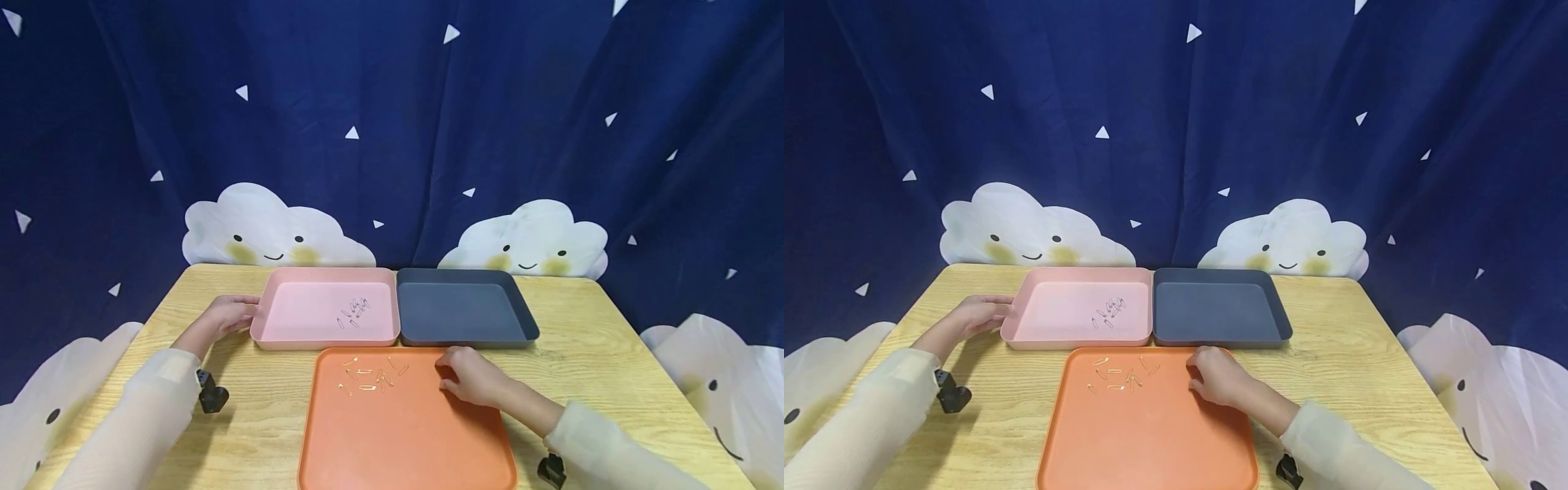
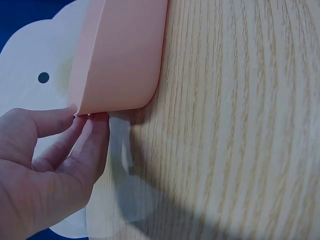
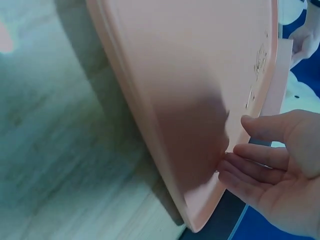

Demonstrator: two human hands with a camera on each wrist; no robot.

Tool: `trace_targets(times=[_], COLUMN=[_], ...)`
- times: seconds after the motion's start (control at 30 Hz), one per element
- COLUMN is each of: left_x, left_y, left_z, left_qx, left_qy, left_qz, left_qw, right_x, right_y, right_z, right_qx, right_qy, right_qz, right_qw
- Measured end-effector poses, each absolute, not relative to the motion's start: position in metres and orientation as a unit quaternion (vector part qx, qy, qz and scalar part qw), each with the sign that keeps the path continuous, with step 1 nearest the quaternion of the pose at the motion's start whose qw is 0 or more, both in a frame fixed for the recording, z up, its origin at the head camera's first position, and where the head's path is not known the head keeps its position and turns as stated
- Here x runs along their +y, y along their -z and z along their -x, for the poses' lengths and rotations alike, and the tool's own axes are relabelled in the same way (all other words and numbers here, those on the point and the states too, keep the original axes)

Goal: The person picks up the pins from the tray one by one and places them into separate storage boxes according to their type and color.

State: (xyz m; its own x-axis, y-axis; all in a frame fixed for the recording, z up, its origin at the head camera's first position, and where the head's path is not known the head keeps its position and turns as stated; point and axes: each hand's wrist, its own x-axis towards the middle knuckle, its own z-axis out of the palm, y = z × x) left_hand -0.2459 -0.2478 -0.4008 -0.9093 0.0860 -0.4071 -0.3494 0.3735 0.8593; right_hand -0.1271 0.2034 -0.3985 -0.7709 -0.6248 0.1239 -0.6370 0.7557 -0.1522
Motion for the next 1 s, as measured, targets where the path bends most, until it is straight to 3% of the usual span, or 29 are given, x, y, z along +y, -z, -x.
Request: trace_targets(times=[0.43, 0.67, 1.0], left_x=[-0.247, -0.248, -0.247], left_y=[0.399, 0.402, 0.403], left_z=[0.245, 0.245, 0.246], left_qx=[0.808, 0.811, 0.811], left_qy=[-0.547, -0.542, -0.545], left_qz=[0.084, 0.092, 0.085], left_qw=[0.200, 0.199, 0.197], right_x=[0.184, 0.185, 0.181], right_y=[0.392, 0.396, 0.407], right_z=[0.098, 0.108, 0.125], right_qx=[-0.929, -0.926, -0.936], right_qy=[-0.142, -0.146, -0.168], right_qz=[-0.340, -0.349, -0.310], right_qw=[-0.029, 0.004, -0.003])
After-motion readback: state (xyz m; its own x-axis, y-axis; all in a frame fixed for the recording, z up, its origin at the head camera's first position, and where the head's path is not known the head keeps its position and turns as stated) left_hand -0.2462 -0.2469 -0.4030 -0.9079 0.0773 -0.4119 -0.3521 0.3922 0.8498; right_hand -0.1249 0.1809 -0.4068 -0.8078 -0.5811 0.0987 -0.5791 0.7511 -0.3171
